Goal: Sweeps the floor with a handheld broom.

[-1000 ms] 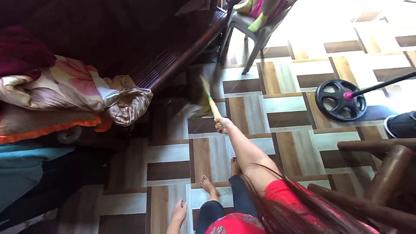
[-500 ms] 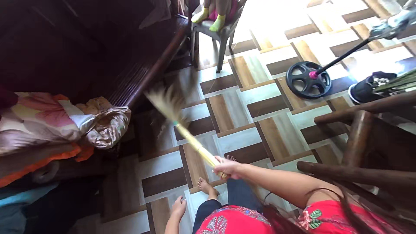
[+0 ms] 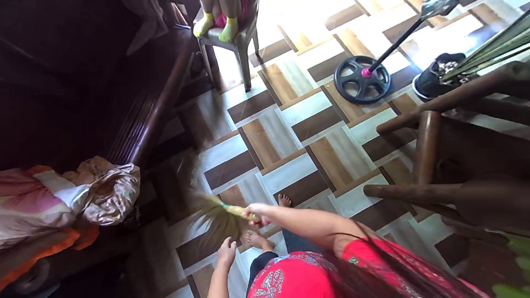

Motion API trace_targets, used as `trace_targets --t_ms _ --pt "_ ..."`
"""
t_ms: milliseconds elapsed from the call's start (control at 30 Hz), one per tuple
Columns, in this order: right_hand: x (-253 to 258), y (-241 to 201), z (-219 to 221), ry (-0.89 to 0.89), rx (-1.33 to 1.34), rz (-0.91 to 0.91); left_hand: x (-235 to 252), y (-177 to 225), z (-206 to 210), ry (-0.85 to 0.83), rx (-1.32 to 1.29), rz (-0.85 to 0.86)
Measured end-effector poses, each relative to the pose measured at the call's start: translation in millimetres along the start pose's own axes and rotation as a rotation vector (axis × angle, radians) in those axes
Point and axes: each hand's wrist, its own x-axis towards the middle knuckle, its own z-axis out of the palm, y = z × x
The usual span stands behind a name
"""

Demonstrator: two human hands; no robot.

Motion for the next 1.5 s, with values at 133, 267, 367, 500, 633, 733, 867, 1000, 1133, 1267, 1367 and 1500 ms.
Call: trace_targets --t_ms 133,267,367,500,633,733,867,1000,1133,1267,1367,1500 --pt "-9 -38 -116 0.259 0.149 -0.076 7 16 23 -0.01 -0.106 -0.033" --pt "0 -79 -207 0.464 0.052 -0.204 11 44 40 -0.048 -0.115 -0.044" --pt "2 -102 -253 0.592 0.0 -0.24 16 75 45 -0.067 -0.04 -0.018" --pt "5 -91 -280 0.676 -0.113 -0.332 25 116 44 -0.073 0.024 0.036" --pt "-38 -47 -262 0.532 -0.325 -0.313 28 149 40 -0.07 0.063 0.081" --pt "-88 -5 -248 0.3 -0.345 -0.327 34 159 42 -0.075 0.102 0.084" --pt "-138 10 -232 -0.082 -0.314 -0.267 39 164 45 -0.094 0.191 0.034" --pt "-121 -11 -197 -0.232 -0.035 -0.134 28 176 46 -0.094 0.23 0.034" --pt "-69 -34 -149 -0.184 0.036 -0.027 13 191 43 -0.083 0.268 0.078" --pt "-47 -55 -148 0.008 0.031 -0.056 12 182 41 -0.072 0.222 0.092" --pt "-40 -79 -196 0.151 0.165 -0.15 15 166 41 -0.06 0.168 0.07" --pt "-24 -98 -259 0.337 0.252 -0.255 14 139 44 -0.059 0.115 0.005"
